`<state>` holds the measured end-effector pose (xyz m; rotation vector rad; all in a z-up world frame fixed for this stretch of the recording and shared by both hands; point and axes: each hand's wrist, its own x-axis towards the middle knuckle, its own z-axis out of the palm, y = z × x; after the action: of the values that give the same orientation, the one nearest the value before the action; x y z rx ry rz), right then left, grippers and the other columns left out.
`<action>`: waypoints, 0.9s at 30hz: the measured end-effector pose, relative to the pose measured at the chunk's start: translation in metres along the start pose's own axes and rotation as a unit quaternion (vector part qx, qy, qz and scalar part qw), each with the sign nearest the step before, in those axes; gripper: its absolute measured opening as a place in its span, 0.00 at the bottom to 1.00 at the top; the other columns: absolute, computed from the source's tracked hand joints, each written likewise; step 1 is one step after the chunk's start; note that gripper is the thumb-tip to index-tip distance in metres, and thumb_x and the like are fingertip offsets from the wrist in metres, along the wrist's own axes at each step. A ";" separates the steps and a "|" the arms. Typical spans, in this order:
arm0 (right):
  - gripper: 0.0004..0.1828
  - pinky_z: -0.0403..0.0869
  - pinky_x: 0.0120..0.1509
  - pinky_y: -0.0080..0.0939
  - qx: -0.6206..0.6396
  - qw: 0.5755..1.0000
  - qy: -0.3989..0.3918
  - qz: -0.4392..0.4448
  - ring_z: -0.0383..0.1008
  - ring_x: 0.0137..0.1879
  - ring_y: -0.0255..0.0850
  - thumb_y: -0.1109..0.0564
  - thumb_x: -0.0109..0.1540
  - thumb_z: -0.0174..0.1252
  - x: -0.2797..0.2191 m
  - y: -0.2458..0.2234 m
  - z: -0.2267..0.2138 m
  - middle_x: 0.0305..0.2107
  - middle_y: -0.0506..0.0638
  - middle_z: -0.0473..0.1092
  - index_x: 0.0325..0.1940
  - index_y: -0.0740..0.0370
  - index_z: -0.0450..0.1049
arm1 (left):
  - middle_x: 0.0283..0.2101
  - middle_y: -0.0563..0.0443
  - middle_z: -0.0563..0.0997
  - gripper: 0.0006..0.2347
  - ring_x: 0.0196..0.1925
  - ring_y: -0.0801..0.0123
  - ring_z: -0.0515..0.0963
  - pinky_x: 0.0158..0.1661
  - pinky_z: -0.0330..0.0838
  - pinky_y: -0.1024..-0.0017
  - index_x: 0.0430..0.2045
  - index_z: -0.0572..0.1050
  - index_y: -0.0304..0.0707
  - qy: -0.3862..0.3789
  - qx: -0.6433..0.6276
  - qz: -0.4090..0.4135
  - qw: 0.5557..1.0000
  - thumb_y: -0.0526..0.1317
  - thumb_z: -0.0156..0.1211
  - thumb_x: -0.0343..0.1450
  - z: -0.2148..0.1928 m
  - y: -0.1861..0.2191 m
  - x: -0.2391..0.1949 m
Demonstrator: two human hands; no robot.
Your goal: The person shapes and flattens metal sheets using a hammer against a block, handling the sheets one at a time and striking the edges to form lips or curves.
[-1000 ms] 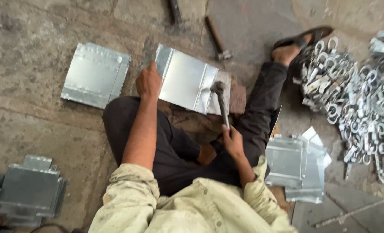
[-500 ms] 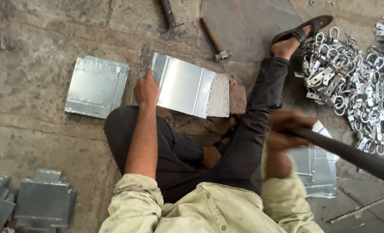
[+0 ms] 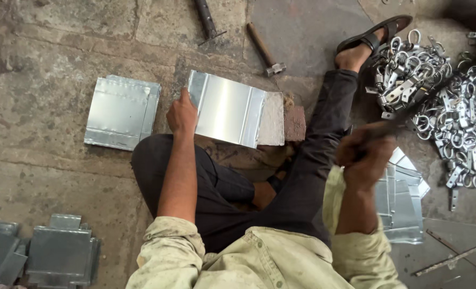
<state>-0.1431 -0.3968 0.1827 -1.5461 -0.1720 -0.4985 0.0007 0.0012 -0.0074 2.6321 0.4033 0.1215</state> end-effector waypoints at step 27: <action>0.25 0.58 0.20 0.36 -0.105 0.994 0.030 -0.030 0.58 0.17 0.31 0.36 0.73 0.44 -0.005 0.101 0.043 0.18 0.44 0.61 0.37 0.58 0.65 | 0.37 0.35 0.84 0.12 0.39 0.43 0.85 0.37 0.79 0.49 0.56 0.72 0.44 -0.022 0.009 -0.009 1.000 0.40 0.50 0.78 0.022 -0.012 0.008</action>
<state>-0.0972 -0.3593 0.0901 -1.7315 -0.1231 -0.6263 0.0090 0.0038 -0.0325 2.6440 0.4154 0.0542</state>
